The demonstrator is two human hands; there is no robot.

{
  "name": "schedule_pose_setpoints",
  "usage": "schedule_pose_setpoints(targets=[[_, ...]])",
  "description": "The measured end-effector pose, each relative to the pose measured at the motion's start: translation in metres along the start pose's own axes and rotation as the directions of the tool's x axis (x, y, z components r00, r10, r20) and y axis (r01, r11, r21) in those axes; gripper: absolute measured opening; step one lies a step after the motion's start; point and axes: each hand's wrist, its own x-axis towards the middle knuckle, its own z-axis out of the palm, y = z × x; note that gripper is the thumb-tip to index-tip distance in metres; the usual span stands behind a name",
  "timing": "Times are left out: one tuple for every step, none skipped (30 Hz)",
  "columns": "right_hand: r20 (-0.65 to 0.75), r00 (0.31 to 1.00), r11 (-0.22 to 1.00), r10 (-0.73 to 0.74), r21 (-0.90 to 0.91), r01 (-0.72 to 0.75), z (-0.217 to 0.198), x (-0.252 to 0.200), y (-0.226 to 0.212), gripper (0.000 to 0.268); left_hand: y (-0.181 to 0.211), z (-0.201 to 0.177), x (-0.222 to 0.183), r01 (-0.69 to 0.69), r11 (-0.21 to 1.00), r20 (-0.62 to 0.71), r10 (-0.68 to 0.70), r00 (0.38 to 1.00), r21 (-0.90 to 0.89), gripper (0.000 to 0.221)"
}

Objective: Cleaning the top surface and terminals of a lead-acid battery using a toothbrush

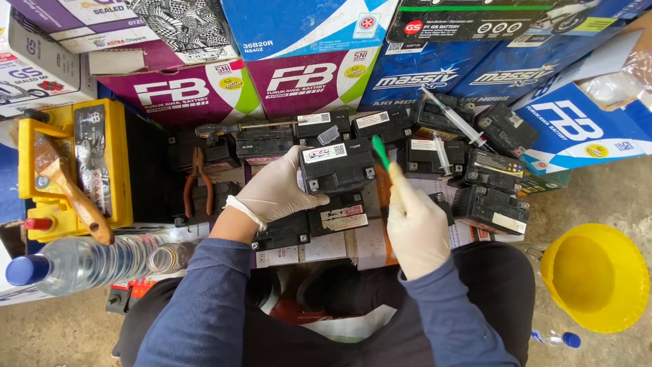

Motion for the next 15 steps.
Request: schedule_pose_setpoints(targets=[[-0.001, 1.0, 1.0, 0.002, -0.002, -0.002, 0.009, -0.01, 0.004, 0.038, 0.0, 0.0, -0.001, -0.001, 1.0, 0.003, 0.001, 1.0, 0.0, 0.09], [-0.004, 1.0, 1.0, 0.015, -0.015, -0.015, 0.018, -0.019, 0.009, 0.037, 0.0, -0.001, -0.002, 0.011, 1.0, 0.007, -0.011, 1.0, -0.007, 0.091], [-0.017, 0.999, 0.999, 0.028, -0.029, -0.029, 0.027, -0.026, 0.014, 0.036, 0.001, -0.003, 0.0, 0.014, 1.0, 0.011, -0.014, 1.0, -0.01, 0.091], [-0.027, 0.999, 0.999, 0.031, -0.032, -0.032, 0.022, -0.032, 0.012, 0.036, 0.001, -0.002, 0.002, 0.005, 1.0, 0.014, -0.005, 1.0, -0.007, 0.091], [-0.083, 0.991, 0.994, 0.108, 0.006, -0.108, 0.017, -0.039, 0.011, 0.036, 0.0, -0.001, 0.002, 0.013, 1.0, 0.01, -0.013, 1.0, -0.002, 0.091], [-0.136, 0.973, 0.982, 0.186, 0.048, -0.181, 0.012, -0.045, 0.011, 0.037, -0.002, 0.0, 0.003, 0.022, 1.0, 0.006, -0.022, 1.0, 0.002, 0.091], [-0.131, 0.972, 0.98, 0.197, 0.046, -0.192, 0.012, -0.047, 0.013, 0.037, 0.0, -0.002, 0.002, 0.027, 1.0, 0.017, -0.027, 0.999, 0.002, 0.091], [-0.167, 0.979, 0.992, 0.117, 0.062, -0.108, 0.012, -0.049, 0.016, 0.038, 0.002, -0.003, 0.001, 0.024, 1.0, 0.015, -0.024, 1.0, 0.004, 0.091], [-0.207, 0.978, 0.997, 0.034, 0.074, -0.019, 0.012, -0.05, 0.02, 0.039, 0.005, -0.005, 0.001, 0.018, 1.0, 0.01, -0.018, 1.0, 0.007, 0.091], [-0.205, 0.978, 0.997, 0.041, 0.073, -0.027, 0.015, -0.05, 0.015, 0.039, 0.007, -0.002, -0.001, 0.02, 1.0, 0.018, -0.02, 1.0, 0.007, 0.091], [-0.184, 0.982, 0.997, -0.036, 0.067, 0.049, 0.02, -0.046, 0.01, 0.038, 0.009, -0.003, -0.002, 0.028, 1.0, 0.012, -0.028, 1.0, 0.013, 0.09], [-0.163, 0.98, 0.99, -0.113, 0.063, 0.125, 0.024, -0.042, 0.004, 0.037, 0.012, -0.004, -0.002, 0.037, 0.999, 0.006, -0.037, 0.999, 0.019, 0.089], [-0.166, 0.98, 0.99, -0.112, 0.064, 0.124, 0.029, -0.042, 0.015, 0.037, 0.011, -0.004, -0.002, 0.035, 0.999, 0.006, -0.035, 0.999, 0.022, 0.089], [-0.213, 0.963, 0.986, -0.164, -0.018, 0.164, 0.035, -0.043, 0.027, 0.035, 0.01, -0.004, -0.001, 0.036, 0.999, 0.006, -0.036, 0.999, 0.021, 0.089], [-0.252, 0.942, 0.975, -0.219, -0.103, 0.199, 0.041, -0.043, 0.039, 0.033, 0.008, -0.003, -0.001, 0.039, 0.999, 0.005, -0.039, 0.999, 0.018, 0.089]])
